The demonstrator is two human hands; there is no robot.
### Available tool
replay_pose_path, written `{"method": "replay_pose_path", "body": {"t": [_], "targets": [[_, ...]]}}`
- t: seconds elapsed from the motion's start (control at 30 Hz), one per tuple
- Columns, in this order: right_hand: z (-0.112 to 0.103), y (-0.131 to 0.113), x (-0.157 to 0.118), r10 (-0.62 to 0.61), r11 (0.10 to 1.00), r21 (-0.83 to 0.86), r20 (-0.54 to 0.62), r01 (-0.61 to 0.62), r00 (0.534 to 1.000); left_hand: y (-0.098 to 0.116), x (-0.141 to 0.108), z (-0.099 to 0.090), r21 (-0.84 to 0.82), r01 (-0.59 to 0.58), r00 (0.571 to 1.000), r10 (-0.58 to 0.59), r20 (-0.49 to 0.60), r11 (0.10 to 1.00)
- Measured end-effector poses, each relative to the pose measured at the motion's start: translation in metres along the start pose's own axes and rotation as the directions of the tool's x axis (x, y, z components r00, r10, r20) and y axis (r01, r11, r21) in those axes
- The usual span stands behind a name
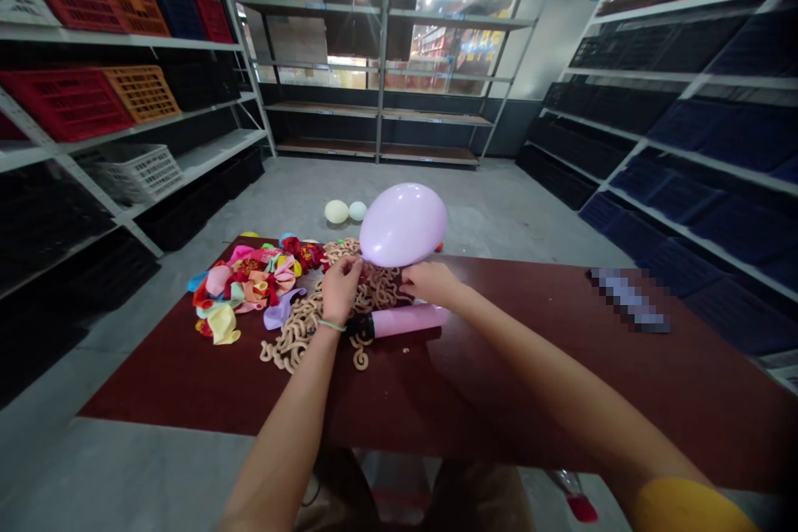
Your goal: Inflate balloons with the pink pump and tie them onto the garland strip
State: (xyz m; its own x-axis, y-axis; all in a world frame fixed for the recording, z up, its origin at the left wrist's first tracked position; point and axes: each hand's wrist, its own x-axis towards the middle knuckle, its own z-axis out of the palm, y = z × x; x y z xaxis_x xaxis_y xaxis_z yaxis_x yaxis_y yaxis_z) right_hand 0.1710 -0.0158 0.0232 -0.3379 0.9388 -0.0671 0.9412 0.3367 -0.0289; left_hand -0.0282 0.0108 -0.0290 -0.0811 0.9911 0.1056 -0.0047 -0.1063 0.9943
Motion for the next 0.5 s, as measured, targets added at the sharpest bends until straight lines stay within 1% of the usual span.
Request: {"method": "replay_pose_path", "body": {"t": [0.1, 0.17, 0.27, 0.37, 0.5], "targets": [[0.016, 0.001, 0.012, 0.052, 0.995, 0.082, 0.122, -0.062, 0.991, -0.003, 0.001, 0.001, -0.001, -0.007, 1.000, 0.007, 0.010, 1.000], [0.025, 0.000, 0.017, 0.065, 0.980, 0.175, 0.177, -0.097, 0.982, -0.005, 0.002, 0.001, -0.013, -0.006, 1.000, 0.006, 0.004, 1.000], [0.032, 0.000, 0.017, 0.055, 0.945, 0.311, 0.154, -0.101, 0.987, -0.006, 0.002, 0.001, -0.034, -0.001, 1.000, 0.000, -0.018, 0.999], [0.025, 0.006, 0.008, 0.050, 0.918, 0.387, 0.097, -0.084, 0.994, -0.006, 0.002, 0.002, -0.056, -0.003, 0.999, 0.000, -0.043, 0.998], [-0.005, 0.020, -0.010, 0.083, 0.870, 0.488, 0.004, -0.074, 0.997, -0.009, 0.003, 0.003, -0.032, 0.006, 0.999, -0.007, -0.032, 0.999]]}}
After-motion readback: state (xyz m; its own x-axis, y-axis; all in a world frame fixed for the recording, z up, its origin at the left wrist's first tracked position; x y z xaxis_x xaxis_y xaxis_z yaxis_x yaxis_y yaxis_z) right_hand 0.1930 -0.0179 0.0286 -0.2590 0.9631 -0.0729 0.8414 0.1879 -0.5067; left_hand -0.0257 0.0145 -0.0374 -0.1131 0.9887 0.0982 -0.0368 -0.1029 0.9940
